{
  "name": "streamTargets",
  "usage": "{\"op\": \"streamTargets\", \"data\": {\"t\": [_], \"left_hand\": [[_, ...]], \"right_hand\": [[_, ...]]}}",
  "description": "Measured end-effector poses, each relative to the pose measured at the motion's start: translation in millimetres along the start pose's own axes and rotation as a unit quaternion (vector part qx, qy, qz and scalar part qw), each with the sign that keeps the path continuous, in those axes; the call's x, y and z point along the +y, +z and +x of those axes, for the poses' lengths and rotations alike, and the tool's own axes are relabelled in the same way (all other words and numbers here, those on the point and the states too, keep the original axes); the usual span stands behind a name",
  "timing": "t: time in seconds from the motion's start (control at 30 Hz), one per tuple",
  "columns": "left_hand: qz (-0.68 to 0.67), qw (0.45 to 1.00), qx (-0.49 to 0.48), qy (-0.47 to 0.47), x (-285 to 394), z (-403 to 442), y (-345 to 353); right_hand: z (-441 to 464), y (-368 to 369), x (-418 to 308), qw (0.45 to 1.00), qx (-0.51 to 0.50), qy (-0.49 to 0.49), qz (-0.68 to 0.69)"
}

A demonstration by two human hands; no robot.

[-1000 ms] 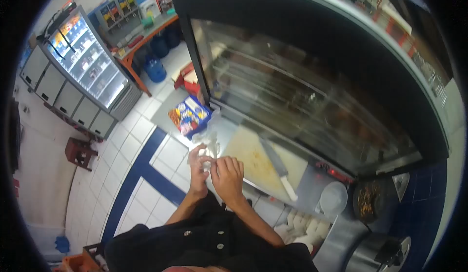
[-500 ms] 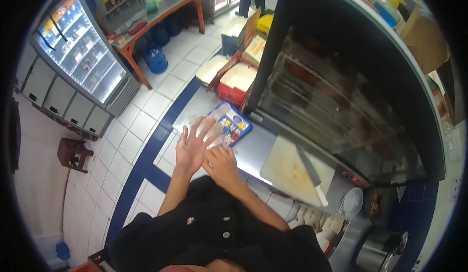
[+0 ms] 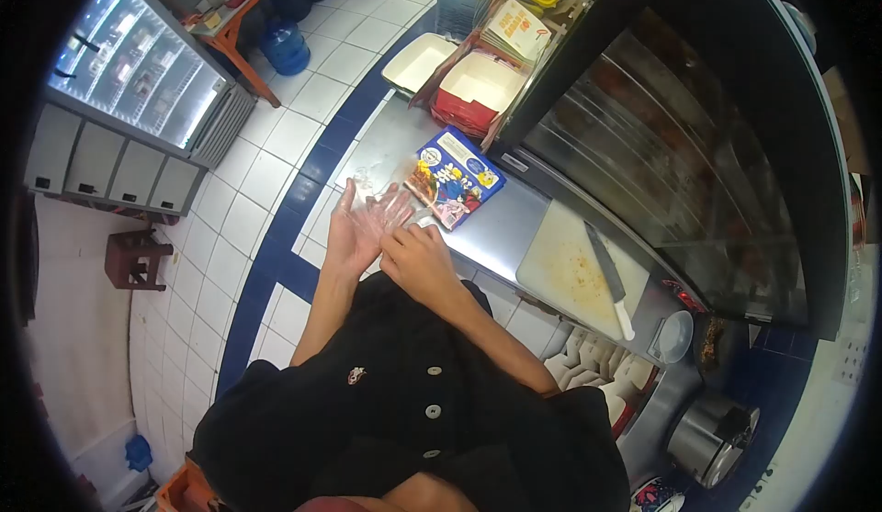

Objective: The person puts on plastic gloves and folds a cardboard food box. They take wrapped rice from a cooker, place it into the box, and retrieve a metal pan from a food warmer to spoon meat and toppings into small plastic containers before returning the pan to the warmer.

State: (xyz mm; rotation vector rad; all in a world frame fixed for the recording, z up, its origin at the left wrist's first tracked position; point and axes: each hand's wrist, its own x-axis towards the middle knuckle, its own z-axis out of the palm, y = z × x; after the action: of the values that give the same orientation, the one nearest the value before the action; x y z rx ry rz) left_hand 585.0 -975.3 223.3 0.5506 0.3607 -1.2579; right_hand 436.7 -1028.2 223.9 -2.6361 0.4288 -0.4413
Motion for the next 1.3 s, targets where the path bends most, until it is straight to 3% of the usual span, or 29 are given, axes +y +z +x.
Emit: {"op": "streamTargets", "data": {"t": [0.13, 0.2, 0.33, 0.5, 0.57, 0.67, 0.73, 0.77, 0.8, 0.9, 1.0, 1.17, 1.3], "left_hand": [[0.062, 0.998, -0.016, -0.016, 4, 11, -45], [0.113, 0.982, -0.131, -0.075, 10, 1, -38], [0.141, 0.972, -0.165, -0.091, 8, -10, -19], [0.139, 0.976, -0.163, -0.024, 5, 3, -20], [0.145, 0.973, -0.176, -0.027, 1, 16, -27], [0.119, 0.983, -0.135, -0.033, -7, 22, -29], [0.106, 0.994, 0.018, 0.019, -12, 32, -30], [0.105, 0.994, 0.015, 0.020, -13, 38, -35], [0.146, 0.987, 0.041, 0.057, -13, 47, -44], [0.233, 0.959, 0.090, 0.134, -16, 67, -69], [0.305, 0.941, 0.081, 0.123, -23, 79, -83], [0.359, 0.926, 0.053, 0.105, -44, 90, -83], [0.344, 0.932, 0.042, 0.109, -59, 99, -92]], "right_hand": [[-3, 5, -3, 1.000, 0.004, -0.010, 0.011], [-3, 7, -3, 1.000, 0.009, -0.014, 0.020], [-8, 7, -12, 0.999, 0.009, -0.005, 0.044], [-9, 8, -11, 0.993, 0.012, -0.008, 0.118], [-10, 13, -9, 0.983, -0.040, 0.006, 0.179], [-13, 12, -6, 0.963, -0.088, 0.001, 0.254], [-17, 18, -1, 0.962, -0.105, 0.015, 0.253], [-20, 22, 2, 0.959, -0.123, 0.033, 0.255], [-19, 24, 8, 0.960, -0.123, 0.030, 0.251], [-16, 32, 38, 0.994, 0.066, 0.083, 0.018], [-3, 34, 82, 0.973, 0.072, 0.168, -0.138], [-9, 59, 123, 0.976, 0.038, 0.156, -0.146], [-7, 45, 125, 0.981, 0.050, 0.176, -0.064]]}}
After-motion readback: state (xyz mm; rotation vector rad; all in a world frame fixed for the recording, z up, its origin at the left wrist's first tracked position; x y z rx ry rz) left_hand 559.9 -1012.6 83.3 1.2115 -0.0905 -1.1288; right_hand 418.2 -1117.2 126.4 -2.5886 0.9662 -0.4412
